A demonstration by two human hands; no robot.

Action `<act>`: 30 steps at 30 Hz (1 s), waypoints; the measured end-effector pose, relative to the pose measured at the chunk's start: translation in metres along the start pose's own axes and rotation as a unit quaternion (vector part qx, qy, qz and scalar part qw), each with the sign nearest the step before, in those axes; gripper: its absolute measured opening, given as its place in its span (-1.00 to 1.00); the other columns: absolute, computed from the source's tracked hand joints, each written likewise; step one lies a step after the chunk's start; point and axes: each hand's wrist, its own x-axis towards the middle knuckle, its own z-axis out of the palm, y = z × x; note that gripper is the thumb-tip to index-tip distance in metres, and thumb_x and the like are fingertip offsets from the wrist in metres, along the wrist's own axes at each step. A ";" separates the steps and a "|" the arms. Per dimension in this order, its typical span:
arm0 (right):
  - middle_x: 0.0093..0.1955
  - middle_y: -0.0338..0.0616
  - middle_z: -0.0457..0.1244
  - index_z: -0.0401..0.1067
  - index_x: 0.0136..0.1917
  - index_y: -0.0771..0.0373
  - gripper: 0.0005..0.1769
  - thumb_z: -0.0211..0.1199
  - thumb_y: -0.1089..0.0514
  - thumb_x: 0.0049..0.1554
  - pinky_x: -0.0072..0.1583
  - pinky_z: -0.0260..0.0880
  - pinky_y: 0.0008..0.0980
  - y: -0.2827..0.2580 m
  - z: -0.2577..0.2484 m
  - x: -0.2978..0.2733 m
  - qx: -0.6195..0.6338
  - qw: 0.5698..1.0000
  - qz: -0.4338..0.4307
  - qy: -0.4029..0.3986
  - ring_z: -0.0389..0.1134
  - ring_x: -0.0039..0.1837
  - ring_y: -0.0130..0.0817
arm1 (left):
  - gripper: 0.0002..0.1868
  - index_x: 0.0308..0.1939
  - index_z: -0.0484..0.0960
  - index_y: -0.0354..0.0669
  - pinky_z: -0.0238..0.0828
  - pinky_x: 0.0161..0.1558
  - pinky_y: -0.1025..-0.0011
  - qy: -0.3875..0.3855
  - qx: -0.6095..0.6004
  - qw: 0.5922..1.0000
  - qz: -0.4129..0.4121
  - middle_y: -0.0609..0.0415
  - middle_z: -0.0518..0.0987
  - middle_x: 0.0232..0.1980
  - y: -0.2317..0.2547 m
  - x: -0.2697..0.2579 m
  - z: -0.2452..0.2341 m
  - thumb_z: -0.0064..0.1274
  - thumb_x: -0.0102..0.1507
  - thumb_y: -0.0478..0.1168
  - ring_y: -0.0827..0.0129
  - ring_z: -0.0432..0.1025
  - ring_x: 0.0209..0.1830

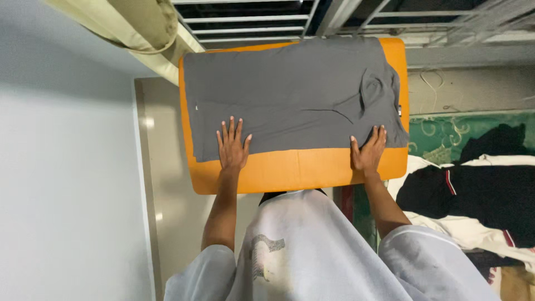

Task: The person folds a gray t-shirt on an orange table, then places it into a suitcase. They then pick up a white t-shirt, lay it on the table, and begin folding it.

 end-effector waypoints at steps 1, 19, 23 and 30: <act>0.67 0.37 -0.14 -0.01 0.60 0.50 -0.05 0.27 -0.19 0.27 0.59 -0.24 0.19 0.006 -0.007 -0.006 -0.007 0.999 0.011 -0.031 -0.18 0.68 0.33 | -0.29 0.61 0.07 0.07 -0.39 0.56 -0.09 -0.001 0.003 1.000 -0.002 0.02 -0.07 0.68 0.000 -0.004 0.001 -0.29 0.44 0.21 -0.03 -0.24 0.67; 0.44 0.18 0.09 0.23 0.46 0.24 -0.34 0.36 0.08 0.17 0.45 -0.06 0.07 0.076 -0.052 -0.075 0.099 0.977 0.147 0.117 0.03 0.46 0.16 | -0.51 0.19 0.52 -0.08 -0.03 0.33 -0.01 0.094 -0.063 0.993 0.014 -0.04 0.45 0.25 0.112 -0.015 0.026 0.02 0.38 0.17 0.10 0.28 0.33; 0.40 0.10 0.11 0.38 0.36 0.10 -0.45 0.42 0.07 0.14 0.43 -0.02 0.05 0.113 -0.063 -0.064 0.120 0.966 0.203 0.108 0.04 0.44 0.13 | -0.54 0.10 0.59 -0.05 0.15 0.24 0.07 -0.016 -0.169 0.985 0.037 0.13 0.59 0.07 0.227 0.064 0.064 0.19 0.25 0.10 0.25 0.42 0.20; 0.35 -0.02 0.17 0.60 0.14 -0.01 -0.63 0.51 0.04 0.04 0.43 0.08 -0.04 0.154 -0.062 -0.054 0.131 0.974 0.177 0.047 0.10 0.43 0.04 | -0.25 0.17 0.50 -0.12 0.14 0.21 0.04 -0.054 -0.164 0.984 -0.030 0.03 0.59 0.09 0.356 0.143 0.116 0.36 0.05 0.17 0.14 0.36 0.22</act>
